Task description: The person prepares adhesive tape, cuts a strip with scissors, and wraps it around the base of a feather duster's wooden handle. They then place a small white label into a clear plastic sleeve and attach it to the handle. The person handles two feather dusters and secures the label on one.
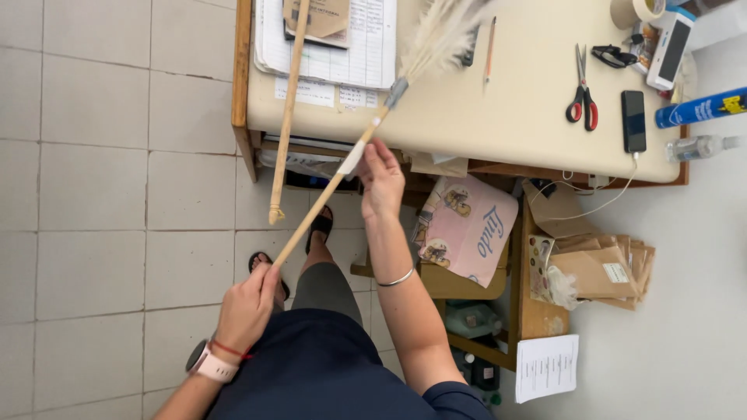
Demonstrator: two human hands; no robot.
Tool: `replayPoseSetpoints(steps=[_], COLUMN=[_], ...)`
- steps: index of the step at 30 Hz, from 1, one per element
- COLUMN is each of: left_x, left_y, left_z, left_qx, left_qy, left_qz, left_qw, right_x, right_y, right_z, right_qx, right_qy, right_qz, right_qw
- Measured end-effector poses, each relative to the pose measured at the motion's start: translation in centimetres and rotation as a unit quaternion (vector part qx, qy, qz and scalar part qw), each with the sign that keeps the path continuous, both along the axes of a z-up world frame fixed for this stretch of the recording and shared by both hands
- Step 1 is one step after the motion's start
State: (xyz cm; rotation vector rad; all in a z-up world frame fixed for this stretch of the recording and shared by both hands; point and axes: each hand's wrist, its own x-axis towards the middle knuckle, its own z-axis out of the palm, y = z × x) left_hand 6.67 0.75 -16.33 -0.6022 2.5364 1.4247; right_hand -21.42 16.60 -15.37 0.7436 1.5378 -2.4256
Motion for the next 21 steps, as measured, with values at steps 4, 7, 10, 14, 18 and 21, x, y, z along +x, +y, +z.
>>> replayPoseSetpoints(steps=[4, 7, 10, 14, 18, 21], left_x=[3.3, 5.0, 5.7, 2.3, -1.2, -3.7], left_y=[-1.1, -1.8, -2.6, -1.3, 0.2, 0.1], left_z=[0.3, -0.1, 0.0, 5.1, 10.1, 13.3], left_qx=[0.008, 0.017, 0.016, 0.007, 0.059, 0.140], left_qy=[-0.002, 0.019, 0.011, -0.004, 0.085, 0.119], left_qz=[-0.018, -0.027, -0.028, -0.049, -0.037, -0.022], left_qw=[1.000, 0.999, 0.999, 0.999, 0.994, 0.983], right_x=[-0.1, 1.2, 3.2, 6.6, 9.9, 11.8], right_y=[2.0, 3.2, 3.5, 2.3, 1.5, 1.4], right_z=[1.6, 2.6, 3.8, 7.1, 8.1, 9.5], right_qx=[-0.058, -0.074, -0.128, -0.064, 0.016, 0.037], right_qy=[0.107, 0.134, 0.180, 0.165, 0.250, 0.267], right_qz=[0.018, 0.084, 0.101, 0.075, 0.132, 0.199], right_qw=[0.992, 0.985, 0.970, 0.981, 0.959, 0.942])
